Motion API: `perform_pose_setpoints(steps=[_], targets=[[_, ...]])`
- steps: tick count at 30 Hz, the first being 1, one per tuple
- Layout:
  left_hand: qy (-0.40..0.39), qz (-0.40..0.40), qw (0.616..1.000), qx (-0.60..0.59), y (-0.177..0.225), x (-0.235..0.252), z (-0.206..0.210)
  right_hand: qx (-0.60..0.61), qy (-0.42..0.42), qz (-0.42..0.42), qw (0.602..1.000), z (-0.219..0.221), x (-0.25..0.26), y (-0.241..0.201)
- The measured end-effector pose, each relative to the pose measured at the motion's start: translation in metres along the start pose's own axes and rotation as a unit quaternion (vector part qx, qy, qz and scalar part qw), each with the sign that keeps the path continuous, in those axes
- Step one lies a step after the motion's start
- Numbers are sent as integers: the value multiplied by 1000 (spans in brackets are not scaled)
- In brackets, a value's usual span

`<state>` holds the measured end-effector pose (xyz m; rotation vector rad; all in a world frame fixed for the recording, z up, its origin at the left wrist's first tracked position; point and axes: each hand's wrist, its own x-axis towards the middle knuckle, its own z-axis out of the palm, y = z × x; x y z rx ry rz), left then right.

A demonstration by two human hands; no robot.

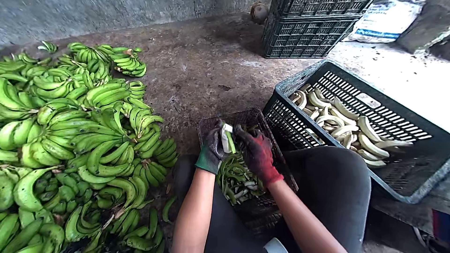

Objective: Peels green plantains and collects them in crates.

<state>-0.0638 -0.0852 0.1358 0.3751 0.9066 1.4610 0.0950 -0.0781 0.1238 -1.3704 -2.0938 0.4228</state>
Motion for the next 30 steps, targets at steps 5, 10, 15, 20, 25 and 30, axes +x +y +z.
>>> perform_pose_setpoints(steps=[5,10,15,20,25,30], targets=[[80,40,977,195,-5,3,-9,-30,-40,-22,999,-9,15,-6],[63,-4,941,333,11,-16,-6,17,-141,76,987,-13,47,1],[56,29,977,202,15,4,-4,153,-107,105,977,-12,46,19],[14,44,999,-26,11,13,-17,77,-35,-66,994,-5,-10,-8],[30,9,995,96,8,-5,-7,45,-106,50,992,1,20,-16],[-9,-13,1000,-22,15,10,-5,258,-97,194,942,9,39,8]])
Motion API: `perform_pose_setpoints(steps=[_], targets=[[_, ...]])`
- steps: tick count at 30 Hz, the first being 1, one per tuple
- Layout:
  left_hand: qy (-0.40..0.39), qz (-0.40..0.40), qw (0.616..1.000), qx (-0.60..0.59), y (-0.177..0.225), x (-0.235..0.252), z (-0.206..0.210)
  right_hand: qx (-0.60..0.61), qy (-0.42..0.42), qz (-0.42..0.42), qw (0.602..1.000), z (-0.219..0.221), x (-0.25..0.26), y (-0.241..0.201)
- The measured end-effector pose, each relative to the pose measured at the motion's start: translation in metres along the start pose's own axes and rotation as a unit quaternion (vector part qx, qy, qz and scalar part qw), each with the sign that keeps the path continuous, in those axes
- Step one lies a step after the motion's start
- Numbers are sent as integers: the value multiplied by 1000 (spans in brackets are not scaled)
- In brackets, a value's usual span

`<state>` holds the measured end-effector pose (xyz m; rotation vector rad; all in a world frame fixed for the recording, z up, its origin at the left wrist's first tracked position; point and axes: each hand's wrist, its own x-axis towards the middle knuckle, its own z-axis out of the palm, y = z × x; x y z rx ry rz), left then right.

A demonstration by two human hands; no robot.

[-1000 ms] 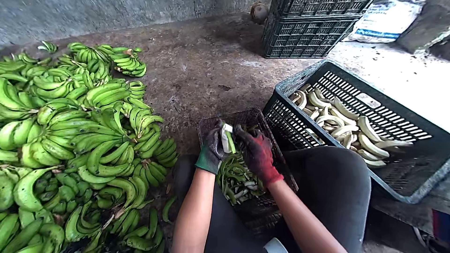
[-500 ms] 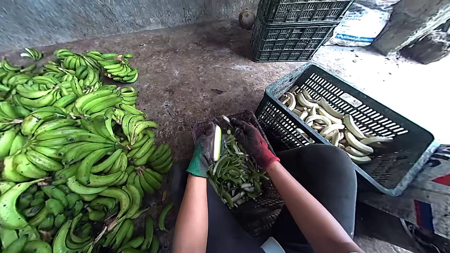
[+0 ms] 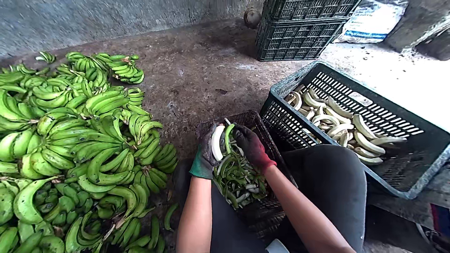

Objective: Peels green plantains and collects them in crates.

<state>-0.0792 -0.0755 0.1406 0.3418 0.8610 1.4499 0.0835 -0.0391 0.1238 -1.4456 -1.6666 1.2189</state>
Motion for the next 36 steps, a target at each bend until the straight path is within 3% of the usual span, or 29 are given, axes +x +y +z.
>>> perform_pose_setpoints(steps=[3,6,8,12,14,16,18,20,22,23,25,27,28,29,30,31,32,33,34,35,36], targets=[[26,18,999,-38,3,7,-2,77,-22,-102,992,-8,-15,10],[27,25,999,6,5,2,-9,-49,-78,-216,972,-11,-41,2],[-9,33,999,37,2,-7,-9,-128,-68,-231,962,-7,-48,-7],[-12,39,998,51,-4,-14,0,-176,96,-157,967,12,-26,-6],[10,3,1000,-1,-4,-8,4,-105,132,-66,983,14,-13,-7],[-17,-37,996,-81,0,-4,3,29,111,-14,993,7,-8,-3],[-1,-34,997,-76,6,-5,3,16,49,-7,999,-14,-13,-3],[63,54,996,16,16,-13,11,-140,-91,3,986,-46,-20,-11],[136,212,963,93,26,-28,31,-327,-254,71,908,-71,-26,-26],[140,308,937,87,30,-32,45,-385,-294,114,868,-76,-30,-33],[78,441,890,79,35,-35,82,-432,-318,168,827,-79,-38,-42],[76,473,876,57,26,-14,143,-430,-311,175,829,-80,-41,-42],[-27,646,760,73,-3,46,140,-415,-301,173,841,-82,-41,-42],[-30,657,744,115,-25,69,143,-393,-285,170,857,-84,-42,-41],[-6,567,795,218,-41,61,138,-375,-263,169,873,-90,-43,-41],[5,410,846,341,-40,42,130,-355,-238,171,888,-98,-44,-42],[19,284,865,412,-36,41,120,-335,-209,171,903,-106,-45,-43],[51,217,856,467,-37,53,108,-314,-181,167,917,-114,-45,-42],[69,175,820,540,-41,65,94,-293,-157,160,929,-121,-44,-40],[70,122,754,641,-49,75,77,-279,-141,153,937,-127,-41,-37],[55,45,662,746,-61,84,58,-266,-134,149,943,-132,-39,-37]])
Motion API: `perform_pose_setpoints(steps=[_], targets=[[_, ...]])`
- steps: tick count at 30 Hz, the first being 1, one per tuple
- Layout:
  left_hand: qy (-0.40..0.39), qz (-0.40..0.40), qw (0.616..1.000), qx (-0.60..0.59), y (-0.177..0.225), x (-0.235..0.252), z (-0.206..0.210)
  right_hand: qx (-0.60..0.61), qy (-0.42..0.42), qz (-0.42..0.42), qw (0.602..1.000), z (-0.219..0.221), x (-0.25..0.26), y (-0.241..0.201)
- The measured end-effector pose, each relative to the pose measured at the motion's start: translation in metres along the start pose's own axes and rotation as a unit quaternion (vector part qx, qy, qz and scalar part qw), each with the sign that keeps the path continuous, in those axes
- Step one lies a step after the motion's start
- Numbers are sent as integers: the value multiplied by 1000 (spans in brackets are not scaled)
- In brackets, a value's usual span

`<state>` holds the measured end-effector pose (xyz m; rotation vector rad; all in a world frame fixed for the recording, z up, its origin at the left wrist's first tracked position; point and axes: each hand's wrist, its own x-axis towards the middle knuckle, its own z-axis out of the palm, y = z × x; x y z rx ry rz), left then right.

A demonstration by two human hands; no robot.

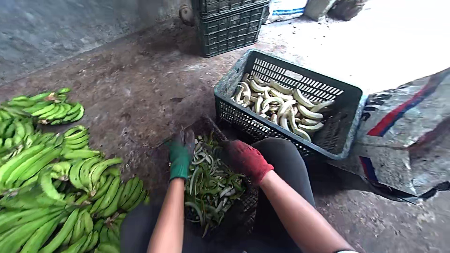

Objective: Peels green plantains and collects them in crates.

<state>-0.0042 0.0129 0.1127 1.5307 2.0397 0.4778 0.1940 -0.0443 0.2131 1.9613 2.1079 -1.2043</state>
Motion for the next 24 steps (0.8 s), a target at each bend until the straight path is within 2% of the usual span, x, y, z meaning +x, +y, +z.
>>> perform_pose_setpoints(steps=[2,4,7,10,13,17,19,22,23,24], targets=[[-131,-61,970,195,-35,2,35,23,-11,-7,1000,-2,4,5],[-192,-125,932,283,-72,-9,68,33,-34,-18,999,1,7,8],[-165,-193,915,313,-131,-24,102,32,-53,-36,997,2,7,9],[-117,-167,928,312,-149,-31,111,29,-55,-50,997,4,7,12],[-159,-145,915,341,-126,-21,101,32,-45,-58,997,5,8,13],[-261,-125,900,326,-38,-17,41,43,-43,-65,996,4,8,12],[-225,-95,923,299,-17,-17,12,57,-23,-65,996,3,11,12],[-153,-53,980,112,2,-30,-50,106,54,-81,990,5,15,20],[-112,-33,993,7,3,-39,-71,133,83,-89,984,8,17,23],[-52,-2,990,-128,1,-52,-86,168,104,-95,976,9,18,24]])
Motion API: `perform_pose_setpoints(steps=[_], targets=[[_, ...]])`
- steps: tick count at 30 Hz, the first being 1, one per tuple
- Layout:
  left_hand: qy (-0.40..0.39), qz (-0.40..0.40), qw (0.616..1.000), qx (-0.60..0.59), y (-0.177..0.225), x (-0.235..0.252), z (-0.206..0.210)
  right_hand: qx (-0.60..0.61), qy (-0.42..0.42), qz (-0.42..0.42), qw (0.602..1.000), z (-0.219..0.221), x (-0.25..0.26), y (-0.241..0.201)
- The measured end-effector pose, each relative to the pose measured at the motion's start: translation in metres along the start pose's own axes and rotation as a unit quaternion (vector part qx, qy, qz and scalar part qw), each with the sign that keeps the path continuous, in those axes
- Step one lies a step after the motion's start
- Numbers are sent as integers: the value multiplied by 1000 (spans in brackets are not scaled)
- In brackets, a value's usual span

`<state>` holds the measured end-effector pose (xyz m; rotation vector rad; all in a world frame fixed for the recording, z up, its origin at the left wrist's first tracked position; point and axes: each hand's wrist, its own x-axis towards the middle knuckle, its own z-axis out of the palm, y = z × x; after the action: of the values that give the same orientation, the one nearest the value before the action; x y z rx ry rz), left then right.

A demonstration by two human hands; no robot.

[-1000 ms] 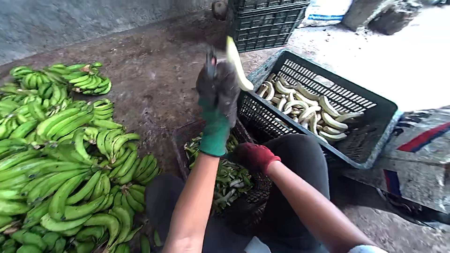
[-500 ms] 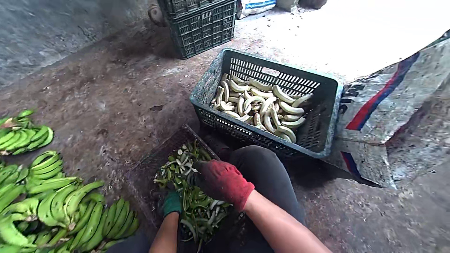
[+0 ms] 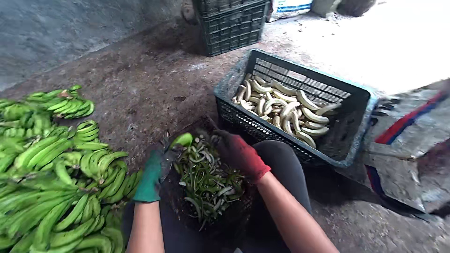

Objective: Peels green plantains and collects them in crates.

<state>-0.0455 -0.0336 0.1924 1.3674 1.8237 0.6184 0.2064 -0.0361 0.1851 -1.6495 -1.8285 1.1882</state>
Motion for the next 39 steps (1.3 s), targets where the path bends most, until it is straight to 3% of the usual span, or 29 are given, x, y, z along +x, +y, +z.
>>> perform_pose_setpoints(steps=[2,3,5,7,10,12,15,16,17,18,20,22,24,26,29,31,32,34,35,37,39], targets=[[60,108,958,-260,-3,-29,-16,104,24,-9,994,3,0,-1],[48,148,931,-329,-7,-39,-22,175,15,-11,984,5,-2,-4],[37,170,917,-360,-16,-51,-28,284,-23,-20,958,12,-2,-13],[90,139,910,-381,-22,-55,-20,292,-50,-15,955,25,-3,-22],[180,80,943,-269,-25,-53,-5,174,-46,-86,980,46,-8,-30],[185,73,971,-131,-33,-53,-2,27,1,-158,987,47,-15,-45],[167,89,981,-48,-44,-55,4,-77,183,-307,931,50,-29,-75],[163,100,981,-44,-47,-56,6,-91,204,-317,922,52,-33,-79],[160,107,980,-46,-50,-59,7,-110,160,-263,945,55,-37,-78],[156,108,981,-46,-52,-63,7,-123,49,-151,980,57,-37,-72],[152,92,982,-65,-50,-81,3,-163,-156,7,974,75,-30,-33],[153,62,980,-107,-28,-89,-15,-114,-232,50,965,84,-20,-21],[163,76,959,-221,-23,-87,-21,29,-197,45,979,85,-21,-24],[178,158,904,-356,-25,-73,-29,121,-149,32,981,81,-11,-25],[116,234,870,-419,-21,-63,-55,171,-92,-12,981,79,-5,-12],[5,278,803,-526,-35,-43,-52,196,-80,0,977,83,-10,-4],[-63,268,751,-600,-39,-29,-43,201,-75,11,977,87,-13,0],[-160,172,670,-704,-44,-9,-17,230,-62,26,971,101,-14,5],[-176,124,654,-725,-44,-6,-5,247,-56,24,967,107,-15,5],[-129,48,669,-730,-39,-7,7,285,-47,-1,957,108,-19,5],[-75,18,744,-664,-52,-1,10,296,-30,-68,952,105,-23,6]])
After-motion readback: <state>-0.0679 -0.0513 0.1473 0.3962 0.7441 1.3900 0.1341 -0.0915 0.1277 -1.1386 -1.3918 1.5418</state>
